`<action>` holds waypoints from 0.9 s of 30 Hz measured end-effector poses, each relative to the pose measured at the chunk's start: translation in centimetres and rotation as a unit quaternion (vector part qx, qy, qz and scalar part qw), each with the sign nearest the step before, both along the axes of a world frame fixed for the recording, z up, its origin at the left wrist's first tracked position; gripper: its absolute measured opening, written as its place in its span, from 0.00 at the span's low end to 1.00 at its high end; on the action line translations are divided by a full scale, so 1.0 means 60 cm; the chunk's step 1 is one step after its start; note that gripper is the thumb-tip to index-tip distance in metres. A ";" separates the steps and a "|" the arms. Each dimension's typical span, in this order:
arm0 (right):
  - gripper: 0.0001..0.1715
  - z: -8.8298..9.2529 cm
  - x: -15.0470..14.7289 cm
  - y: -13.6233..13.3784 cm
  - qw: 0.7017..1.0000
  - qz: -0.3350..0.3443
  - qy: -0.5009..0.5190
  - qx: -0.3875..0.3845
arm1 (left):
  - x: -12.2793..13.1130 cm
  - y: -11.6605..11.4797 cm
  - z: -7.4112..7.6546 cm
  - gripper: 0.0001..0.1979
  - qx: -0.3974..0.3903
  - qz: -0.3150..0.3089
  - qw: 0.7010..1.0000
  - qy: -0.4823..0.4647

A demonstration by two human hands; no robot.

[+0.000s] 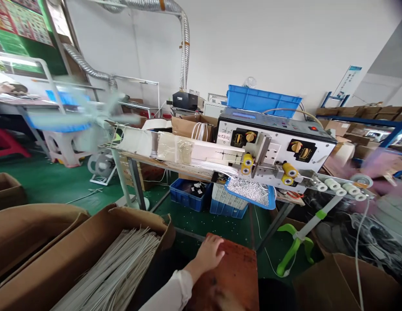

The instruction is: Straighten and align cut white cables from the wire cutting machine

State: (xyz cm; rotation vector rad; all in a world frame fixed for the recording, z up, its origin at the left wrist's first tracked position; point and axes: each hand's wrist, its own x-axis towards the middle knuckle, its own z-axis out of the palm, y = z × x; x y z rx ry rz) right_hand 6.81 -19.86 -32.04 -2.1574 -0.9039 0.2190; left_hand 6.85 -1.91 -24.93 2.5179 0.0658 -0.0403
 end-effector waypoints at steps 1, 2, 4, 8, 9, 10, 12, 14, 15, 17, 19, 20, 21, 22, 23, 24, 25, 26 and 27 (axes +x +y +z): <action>0.21 -0.010 0.008 -0.009 0.999 -0.016 0.038 0.008 | -0.016 0.010 -0.030 0.25 0.021 0.054 0.998 0.009; 0.24 -0.020 0.020 -0.020 0.995 -0.045 0.089 0.023 | -0.031 0.014 -0.060 0.27 0.046 0.107 0.993 0.021; 0.28 -0.042 0.046 -0.045 0.973 -0.124 0.184 0.067 | -0.057 0.009 -0.116 0.31 0.081 0.169 0.981 0.054; 0.24 -0.073 0.077 -0.078 0.953 -0.212 0.183 0.111 | -0.076 -0.008 -0.178 0.31 0.079 0.197 0.975 0.058; 0.23 -0.077 0.077 -0.079 0.958 -0.214 0.159 0.111 | -0.074 -0.008 -0.183 0.31 0.074 0.195 0.976 0.056; 0.21 -0.079 0.074 -0.079 0.962 -0.213 0.132 0.112 | -0.072 -0.008 -0.185 0.32 0.069 0.194 0.977 0.051; 0.18 -0.080 0.064 -0.075 0.968 -0.208 0.079 0.115 | -0.066 -0.004 -0.184 0.34 0.065 0.197 0.978 0.038; 0.16 -0.081 0.056 -0.072 0.972 -0.203 0.048 0.111 | -0.062 0.000 -0.183 0.35 0.064 0.219 0.973 0.034; 0.15 -0.082 0.053 -0.072 0.972 -0.203 0.040 0.108 | -0.061 0.001 -0.182 0.35 0.062 0.232 0.970 0.040; 0.14 -0.084 0.053 -0.071 0.974 -0.203 0.030 0.100 | -0.060 0.003 -0.182 0.35 0.053 0.251 0.964 0.063; 0.15 -0.086 0.055 -0.069 0.975 -0.201 0.020 0.088 | -0.059 0.006 -0.184 0.34 0.034 0.257 0.962 0.087; 0.15 -0.086 0.056 -0.067 0.977 -0.199 0.017 0.080 | -0.058 0.008 -0.184 0.33 0.022 0.258 0.961 0.095; 0.16 -0.086 0.057 -0.065 0.978 -0.198 0.014 0.072 | -0.058 0.010 -0.185 0.33 0.011 0.259 0.961 0.102; 0.17 -0.086 0.058 -0.063 0.979 -0.195 0.012 0.063 | -0.057 0.012 -0.185 0.32 0.001 0.259 0.960 0.106; 0.18 -0.085 0.059 -0.062 0.980 -0.190 0.011 0.054 | -0.057 0.014 -0.184 0.32 -0.008 0.258 0.960 0.108; 0.19 -0.083 0.059 -0.061 0.982 -0.184 0.012 0.046 | -0.056 0.015 -0.184 0.32 -0.014 0.256 0.960 0.109; 0.20 -0.082 0.061 -0.062 0.983 -0.179 0.014 0.041 | -0.056 0.017 -0.183 0.32 -0.019 0.254 0.961 0.110; 0.21 -0.082 0.064 -0.066 0.983 -0.179 0.017 0.038 | -0.055 0.017 -0.183 0.32 -0.023 0.253 0.961 0.110; 0.22 -0.081 0.069 -0.072 0.982 -0.186 0.021 0.035 | -0.055 0.018 -0.182 0.32 -0.025 0.253 0.961 0.110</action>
